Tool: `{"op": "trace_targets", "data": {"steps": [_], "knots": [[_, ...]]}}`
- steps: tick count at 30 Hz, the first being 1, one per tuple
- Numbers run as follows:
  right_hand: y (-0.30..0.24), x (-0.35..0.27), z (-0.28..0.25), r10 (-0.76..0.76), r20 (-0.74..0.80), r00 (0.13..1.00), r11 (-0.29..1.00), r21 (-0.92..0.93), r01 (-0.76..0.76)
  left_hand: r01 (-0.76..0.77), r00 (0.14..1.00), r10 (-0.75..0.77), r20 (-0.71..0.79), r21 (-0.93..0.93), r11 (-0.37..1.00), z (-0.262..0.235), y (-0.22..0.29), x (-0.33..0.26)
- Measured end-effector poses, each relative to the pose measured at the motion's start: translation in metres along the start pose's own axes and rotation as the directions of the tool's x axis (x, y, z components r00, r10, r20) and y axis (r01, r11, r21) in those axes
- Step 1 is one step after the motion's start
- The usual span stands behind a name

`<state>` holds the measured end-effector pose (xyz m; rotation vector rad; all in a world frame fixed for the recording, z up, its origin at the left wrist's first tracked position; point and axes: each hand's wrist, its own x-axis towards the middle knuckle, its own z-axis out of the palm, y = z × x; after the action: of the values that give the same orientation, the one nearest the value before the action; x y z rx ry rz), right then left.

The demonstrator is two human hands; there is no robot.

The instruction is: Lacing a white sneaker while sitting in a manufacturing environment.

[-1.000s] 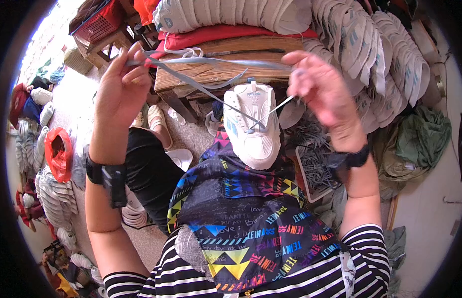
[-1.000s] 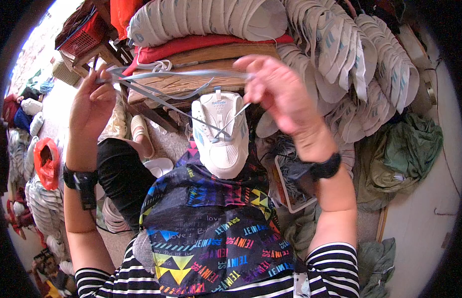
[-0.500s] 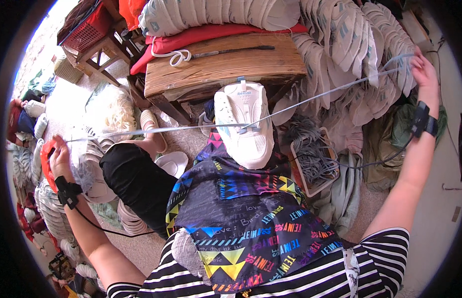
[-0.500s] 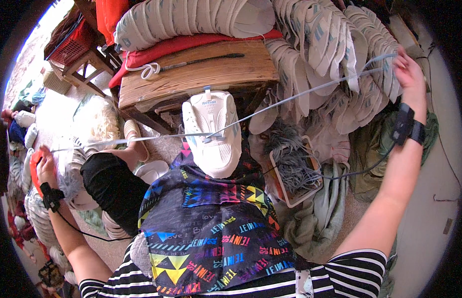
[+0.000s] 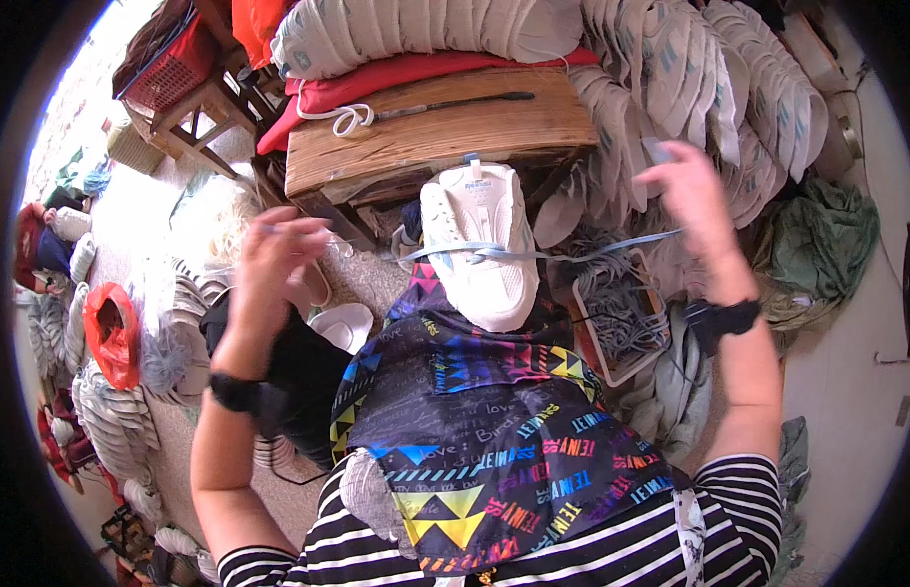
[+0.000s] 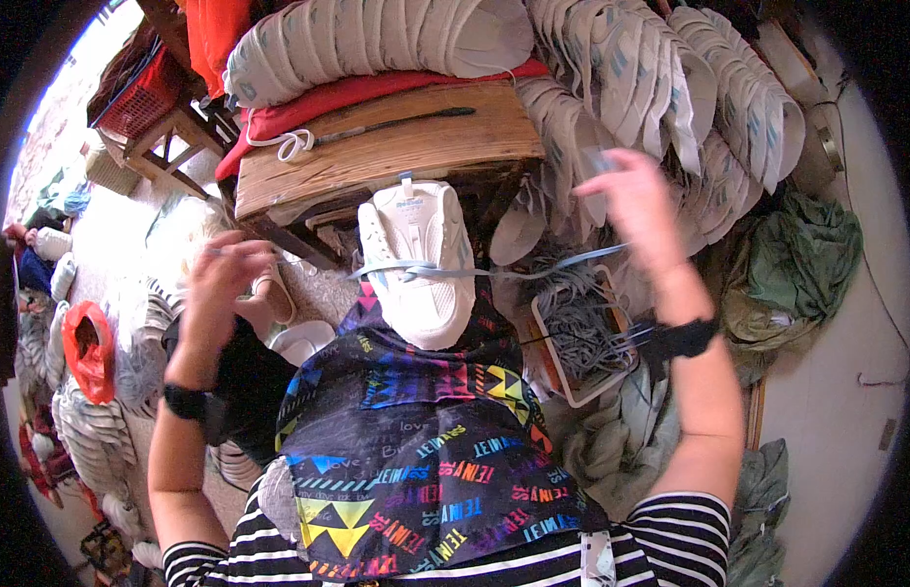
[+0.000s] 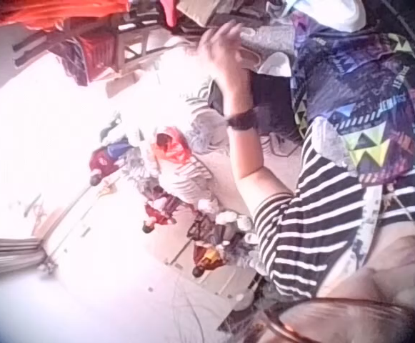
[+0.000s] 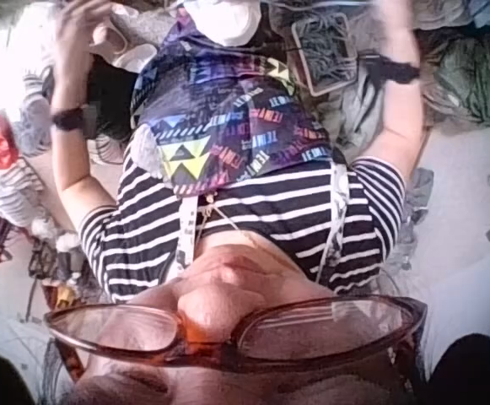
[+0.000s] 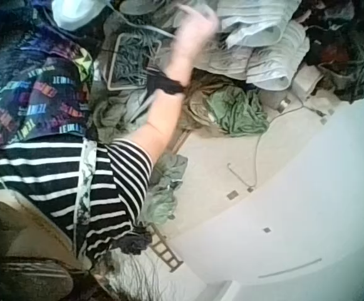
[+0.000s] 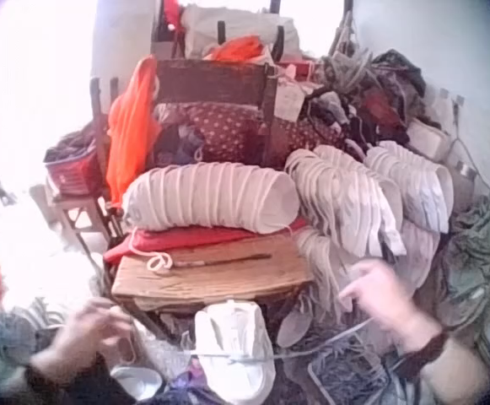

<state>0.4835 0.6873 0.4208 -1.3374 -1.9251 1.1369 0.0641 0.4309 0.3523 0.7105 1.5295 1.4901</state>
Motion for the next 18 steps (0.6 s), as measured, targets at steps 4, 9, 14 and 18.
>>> {"op": "trace_targets", "data": {"steps": [4, 9, 14, 18], "knots": [[0.005, -0.028, 0.104, 0.022, 0.381, 0.924, 0.934, 0.323, -0.156, 0.074, 0.98, -0.059, 0.192, -0.071, 0.995, 0.085, -0.03, 0.009], [0.016, -0.05, 0.134, -0.093, 0.318, 0.943, 0.99, 0.133, 0.053, 0.126, 0.929, -0.18, 0.322, 0.179, 0.976, 0.121, -0.038, 0.001], [0.001, -0.052, 0.122, -0.064, 0.307, 0.95, 0.986, -0.126, 0.107, 0.15, 0.96, -0.162, 0.229, 0.066, 0.986, 0.128, -0.045, -0.006], [0.02, -0.046, 0.127, -0.176, 0.215, 0.961, 0.984, 0.033, 0.173, 0.103, 0.965, -0.105, 0.239, 0.017, 0.994, 0.129, -0.045, -0.004]]}}
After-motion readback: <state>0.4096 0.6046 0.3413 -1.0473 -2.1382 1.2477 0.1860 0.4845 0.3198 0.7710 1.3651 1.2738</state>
